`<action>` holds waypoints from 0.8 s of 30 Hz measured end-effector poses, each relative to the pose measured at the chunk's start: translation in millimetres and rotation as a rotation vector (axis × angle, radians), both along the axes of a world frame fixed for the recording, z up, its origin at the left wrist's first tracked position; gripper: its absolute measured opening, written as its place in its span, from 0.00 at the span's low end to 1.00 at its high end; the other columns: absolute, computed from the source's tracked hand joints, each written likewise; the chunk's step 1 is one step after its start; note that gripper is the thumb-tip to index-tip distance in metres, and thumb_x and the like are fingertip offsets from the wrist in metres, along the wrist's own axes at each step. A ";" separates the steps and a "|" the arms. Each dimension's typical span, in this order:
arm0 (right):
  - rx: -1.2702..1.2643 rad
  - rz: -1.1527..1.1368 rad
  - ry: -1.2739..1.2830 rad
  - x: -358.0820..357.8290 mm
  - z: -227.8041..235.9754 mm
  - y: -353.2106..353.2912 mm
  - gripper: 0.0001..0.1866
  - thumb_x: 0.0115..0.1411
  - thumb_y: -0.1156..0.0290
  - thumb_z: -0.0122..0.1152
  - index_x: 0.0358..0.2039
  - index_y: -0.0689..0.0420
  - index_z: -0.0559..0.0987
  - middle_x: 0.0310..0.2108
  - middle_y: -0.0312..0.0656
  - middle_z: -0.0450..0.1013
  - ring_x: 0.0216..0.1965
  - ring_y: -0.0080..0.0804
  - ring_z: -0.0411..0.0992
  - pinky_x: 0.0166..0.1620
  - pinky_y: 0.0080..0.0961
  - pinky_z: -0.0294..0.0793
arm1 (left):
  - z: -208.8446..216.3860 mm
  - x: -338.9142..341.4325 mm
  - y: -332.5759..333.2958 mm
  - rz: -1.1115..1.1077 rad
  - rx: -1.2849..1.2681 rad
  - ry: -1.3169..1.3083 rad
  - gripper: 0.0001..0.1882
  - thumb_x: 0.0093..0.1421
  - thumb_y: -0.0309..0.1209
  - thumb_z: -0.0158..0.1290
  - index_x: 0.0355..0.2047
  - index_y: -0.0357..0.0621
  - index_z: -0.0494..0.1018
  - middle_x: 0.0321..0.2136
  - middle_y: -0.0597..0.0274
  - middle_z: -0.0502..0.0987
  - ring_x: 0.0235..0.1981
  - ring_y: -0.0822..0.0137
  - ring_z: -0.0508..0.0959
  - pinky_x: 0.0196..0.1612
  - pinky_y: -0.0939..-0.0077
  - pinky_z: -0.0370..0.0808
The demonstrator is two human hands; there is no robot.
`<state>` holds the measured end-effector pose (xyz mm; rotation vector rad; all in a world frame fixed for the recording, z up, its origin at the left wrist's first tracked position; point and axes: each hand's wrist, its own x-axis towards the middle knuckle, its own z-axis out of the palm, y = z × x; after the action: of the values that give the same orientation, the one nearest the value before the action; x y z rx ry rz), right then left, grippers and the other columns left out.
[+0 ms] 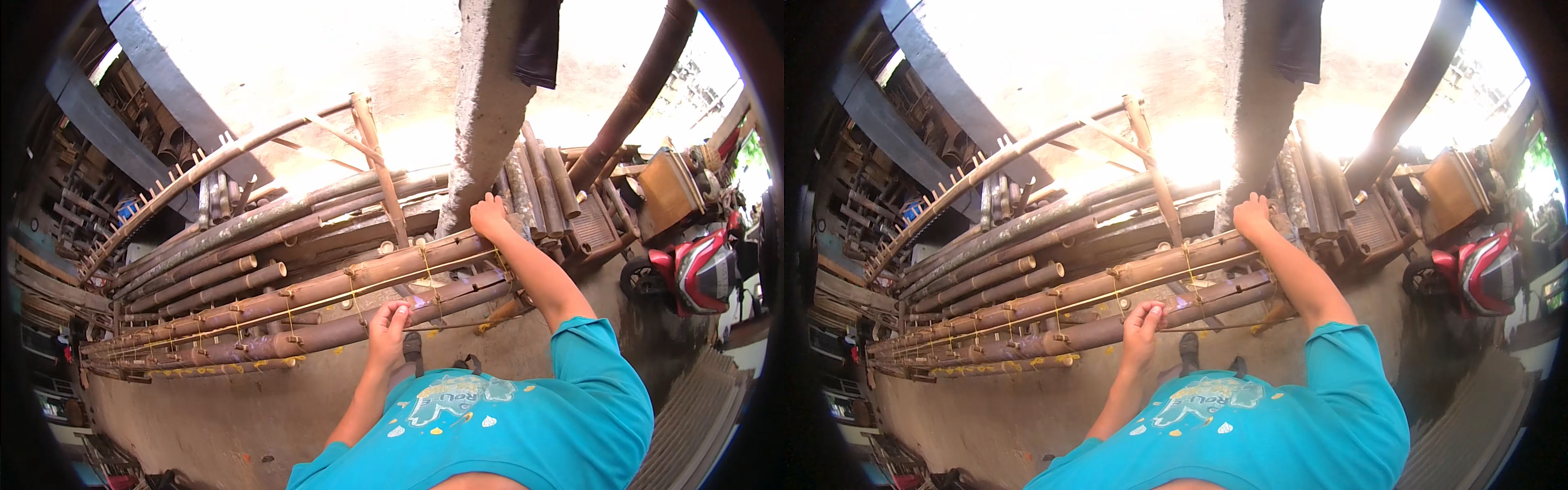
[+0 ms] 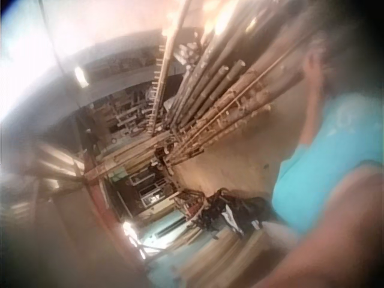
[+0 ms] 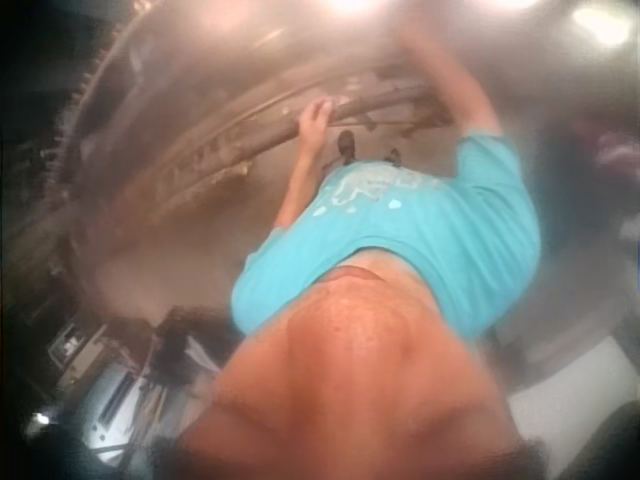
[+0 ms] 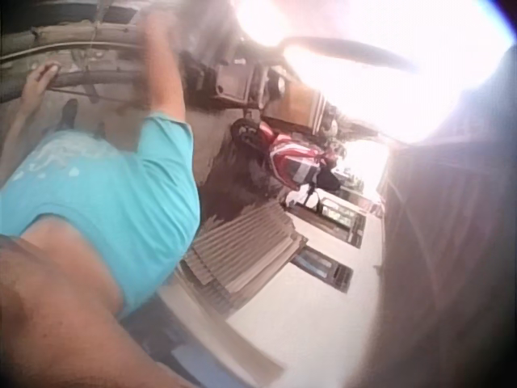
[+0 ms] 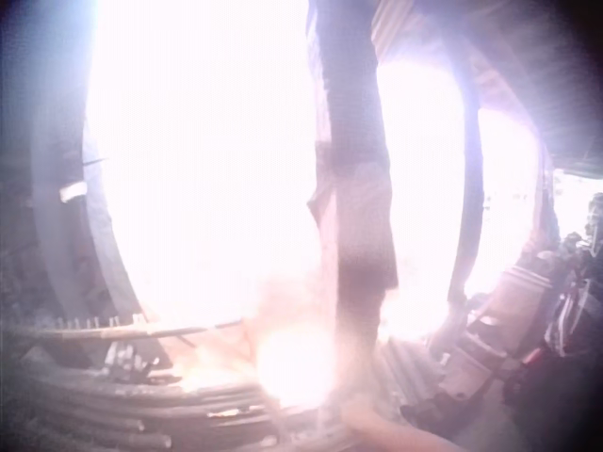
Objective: The person ties yellow plastic straps around a bundle of bamboo poles arranged in a curved rack. They repeatedly wrap and knot the straps to secure the poles, occasionally bending down to pick up additional straps from the floor. The person also briefly handles a stack of flat bamboo strips near the end.
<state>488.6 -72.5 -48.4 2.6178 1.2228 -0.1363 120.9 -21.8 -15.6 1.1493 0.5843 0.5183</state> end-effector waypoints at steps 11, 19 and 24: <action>0.711 0.361 0.685 -178.7 85.1 -125.7 0.13 0.54 0.64 0.61 0.24 0.61 0.74 0.28 0.46 0.72 0.32 0.46 0.69 0.38 0.37 0.69 | 26.9 82.8 -6.9 -0.247 0.120 -0.011 0.11 0.66 0.30 0.46 0.43 0.36 0.72 0.34 0.62 0.76 0.37 0.75 0.76 0.44 0.80 0.74; 1.084 0.433 0.457 -255.1 98.3 -195.1 0.09 0.52 0.68 0.65 0.24 0.57 0.75 0.27 0.37 0.72 0.36 0.36 0.71 0.42 0.32 0.71 | -5.0 137.8 -70.1 -0.386 -0.683 0.126 0.11 0.64 0.23 0.45 0.46 0.38 0.64 0.33 0.59 0.72 0.29 0.68 0.76 0.38 0.77 0.81; 1.215 0.283 0.508 -265.2 81.0 -220.5 0.10 0.50 0.70 0.66 0.31 0.59 0.77 0.32 0.38 0.74 0.43 0.36 0.72 0.49 0.31 0.71 | 19.6 125.6 -82.3 -0.782 -1.151 -0.069 0.12 0.67 0.30 0.43 0.48 0.39 0.65 0.30 0.65 0.71 0.20 0.82 0.69 0.18 0.95 0.70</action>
<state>223.4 -293.0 32.6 3.4165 2.4255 0.0221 246.5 -104.1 4.1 0.1787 0.2387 -0.4438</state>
